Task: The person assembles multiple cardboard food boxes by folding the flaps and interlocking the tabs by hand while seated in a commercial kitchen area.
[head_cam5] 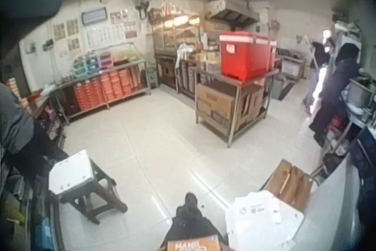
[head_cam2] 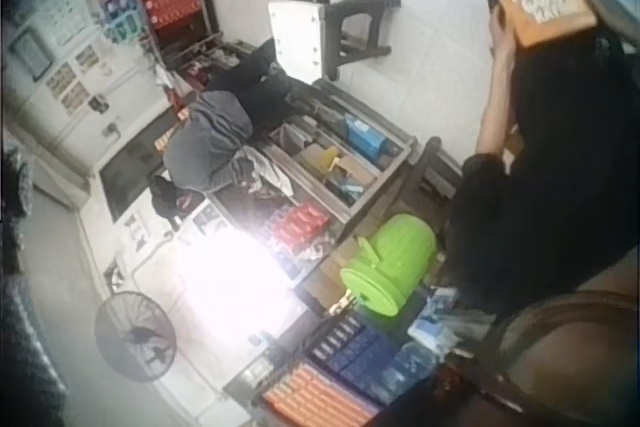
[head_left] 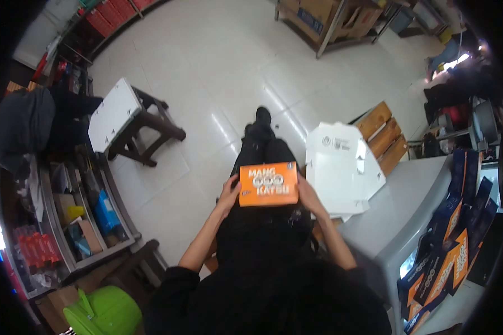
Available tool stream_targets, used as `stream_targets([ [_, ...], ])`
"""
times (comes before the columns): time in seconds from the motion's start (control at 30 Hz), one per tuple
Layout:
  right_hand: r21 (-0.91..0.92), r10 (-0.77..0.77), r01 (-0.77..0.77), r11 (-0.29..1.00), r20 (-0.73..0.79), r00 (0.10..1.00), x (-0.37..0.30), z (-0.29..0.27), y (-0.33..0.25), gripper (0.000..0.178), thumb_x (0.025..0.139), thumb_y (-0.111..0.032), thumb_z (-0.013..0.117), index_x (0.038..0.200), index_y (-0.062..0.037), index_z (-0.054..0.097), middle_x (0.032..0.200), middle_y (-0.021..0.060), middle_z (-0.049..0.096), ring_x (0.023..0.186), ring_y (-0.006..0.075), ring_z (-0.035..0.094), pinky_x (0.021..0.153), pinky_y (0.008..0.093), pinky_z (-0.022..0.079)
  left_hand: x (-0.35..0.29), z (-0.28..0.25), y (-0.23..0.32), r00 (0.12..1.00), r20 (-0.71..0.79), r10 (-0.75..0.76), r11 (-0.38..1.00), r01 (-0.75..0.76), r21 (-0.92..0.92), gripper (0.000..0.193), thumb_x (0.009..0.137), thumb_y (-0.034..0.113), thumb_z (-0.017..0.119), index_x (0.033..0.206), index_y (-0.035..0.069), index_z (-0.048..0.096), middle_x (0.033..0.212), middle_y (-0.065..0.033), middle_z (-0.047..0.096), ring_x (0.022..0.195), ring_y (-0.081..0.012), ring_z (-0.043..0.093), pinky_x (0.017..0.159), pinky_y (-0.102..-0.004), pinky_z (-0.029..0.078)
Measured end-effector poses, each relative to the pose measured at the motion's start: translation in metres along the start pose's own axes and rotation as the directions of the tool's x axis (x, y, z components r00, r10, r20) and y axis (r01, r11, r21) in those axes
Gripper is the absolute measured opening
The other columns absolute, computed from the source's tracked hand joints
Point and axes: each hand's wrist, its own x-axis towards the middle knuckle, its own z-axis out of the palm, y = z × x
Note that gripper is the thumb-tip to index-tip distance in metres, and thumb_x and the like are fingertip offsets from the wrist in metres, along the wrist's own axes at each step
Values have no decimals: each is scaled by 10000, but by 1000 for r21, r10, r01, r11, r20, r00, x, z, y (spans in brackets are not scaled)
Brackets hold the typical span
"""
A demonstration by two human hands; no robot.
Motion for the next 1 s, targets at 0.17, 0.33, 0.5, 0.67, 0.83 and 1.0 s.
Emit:
stream_targets([
  [0.17, -603, -57, 117, 789, 117, 991, 8, -5, -8, 636, 782, -289, 482, 1337, -96, 236, 1393, 208, 145, 1267, 397, 179, 977, 532, 247, 13, 0, 17, 751, 338, 568, 563, -654, 506, 540, 764, 60, 518, 1274, 36, 344, 1319, -227, 271, 1230, -387, 258, 1018, -440, 224],
  [0.33, -718, -58, 418, 556, 469, 882, 24, -16, -12, 717, 787, -433, 489, 1359, -106, 206, 1392, 242, 95, 1293, 393, 94, 1004, 521, 206, 8, 7, 52, 664, 721, 201, 400, -727, 558, 830, 750, 478, 584, 1337, 33, 203, 1400, -234, 87, 1288, -429, 59, 1023, -524, 140],
  [0.5, -676, -89, 534, 507, 576, 813, 15, -17, -28, 960, 673, -689, 505, 1359, -100, 184, 1376, 270, 95, 1271, 442, 101, 995, 503, 251, -1, 2, 54, 561, 776, 287, 205, -828, 523, 961, 694, 575, 579, 1326, -27, 177, 1379, -264, 102, 1284, -431, 73, 1012, -535, 173],
  [0.67, -703, -177, 549, 452, 533, 828, 8, -19, -16, 728, 811, -546, 437, 1366, -153, 179, 1372, 276, 113, 1267, 456, 112, 985, 499, 278, 13, 8, 58, 479, 850, 218, -86, -858, 506, 812, 768, 328, 608, 1316, -55, 148, 1368, -294, 83, 1268, -475, 47, 1037, -508, 128],
  [0.83, -711, -167, 589, 384, 574, 802, 9, -15, -14, 673, 826, -540, 396, 1376, -230, 162, 1424, 183, 22, 1300, 403, 11, 936, 608, 248, 14, -1, 54, 461, 878, 132, 86, -887, 453, 764, 741, 137, 587, 1318, -65, 128, 1362, -314, 48, 1244, -523, 22, 1028, -537, 102],
  [1.0, -699, -62, 550, 456, 592, 804, 11, -14, -34, 977, 556, -611, 666, 1356, -265, 226, 1437, 135, -25, 1307, 382, -20, 907, 628, 254, 33, -5, 17, 514, 846, 142, 201, -852, 484, 807, 742, 154, 588, 1352, -7, 85, 1390, -276, -61, 1255, -490, -111, 1029, -536, 64],
])
